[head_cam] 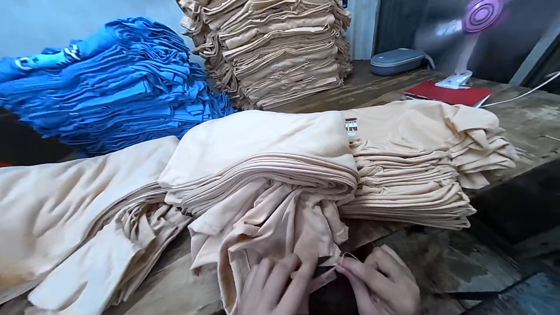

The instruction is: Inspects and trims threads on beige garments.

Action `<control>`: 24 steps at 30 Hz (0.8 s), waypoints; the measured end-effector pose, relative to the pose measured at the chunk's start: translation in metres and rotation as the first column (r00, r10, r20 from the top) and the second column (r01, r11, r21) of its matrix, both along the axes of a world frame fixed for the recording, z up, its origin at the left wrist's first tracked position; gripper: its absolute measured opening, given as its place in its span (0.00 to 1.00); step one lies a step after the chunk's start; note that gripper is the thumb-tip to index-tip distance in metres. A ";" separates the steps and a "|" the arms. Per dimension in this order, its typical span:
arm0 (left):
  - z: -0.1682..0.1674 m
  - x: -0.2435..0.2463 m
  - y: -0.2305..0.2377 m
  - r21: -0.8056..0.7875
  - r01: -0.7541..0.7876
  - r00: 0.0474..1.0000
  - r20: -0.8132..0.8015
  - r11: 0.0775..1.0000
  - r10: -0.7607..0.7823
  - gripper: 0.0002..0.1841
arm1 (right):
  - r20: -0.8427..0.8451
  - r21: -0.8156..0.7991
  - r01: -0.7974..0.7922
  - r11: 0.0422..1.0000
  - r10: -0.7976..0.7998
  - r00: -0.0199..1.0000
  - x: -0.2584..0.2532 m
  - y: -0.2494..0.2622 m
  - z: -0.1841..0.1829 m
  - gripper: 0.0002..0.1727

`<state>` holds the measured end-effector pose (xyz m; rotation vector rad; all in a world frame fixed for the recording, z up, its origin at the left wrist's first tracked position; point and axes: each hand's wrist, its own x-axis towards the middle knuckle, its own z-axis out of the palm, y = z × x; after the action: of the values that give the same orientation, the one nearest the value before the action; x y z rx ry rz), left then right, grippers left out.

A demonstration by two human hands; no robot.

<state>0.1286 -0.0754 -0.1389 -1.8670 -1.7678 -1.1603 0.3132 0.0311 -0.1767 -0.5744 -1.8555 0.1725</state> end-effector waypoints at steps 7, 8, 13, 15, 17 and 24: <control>-0.004 0.003 0.003 0.045 -0.015 0.996 -0.092 0.999 0.019 0.10 | -0.282 -0.227 -0.160 0.961 0.093 0.955 0.009 -0.008 0.002 0.04; -0.005 0.004 0.005 0.045 -0.015 0.993 -0.114 0.999 0.020 0.10 | -0.290 -0.233 -0.188 0.954 0.116 0.950 0.010 -0.010 0.001 0.04; -0.005 0.005 0.008 0.039 -0.029 0.989 -0.146 0.999 0.034 0.09 | -0.226 -0.305 -0.046 0.951 -0.025 0.974 0.018 -0.012 -0.005 0.04; -0.006 0.003 0.004 0.022 -0.021 0.992 -0.123 1.000 0.024 0.09 | -0.108 -0.380 0.181 0.907 -0.238 0.965 0.021 -0.008 -0.011 0.08; -0.006 0.001 0.002 -0.006 -0.003 0.998 -0.063 1.000 0.003 0.09 | -0.053 -0.354 0.275 0.894 -0.313 0.948 0.022 -0.003 -0.013 0.16; -0.009 -0.004 0.001 -0.134 0.056 0.997 0.054 0.989 -0.049 0.14 | 0.005 0.132 0.165 0.977 -0.167 0.986 -0.007 -0.003 -0.003 0.09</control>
<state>0.1249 -0.0748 -0.1477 -1.9887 -1.8786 -1.1416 0.3065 0.0277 -0.1800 -0.6371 -1.8096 -0.0648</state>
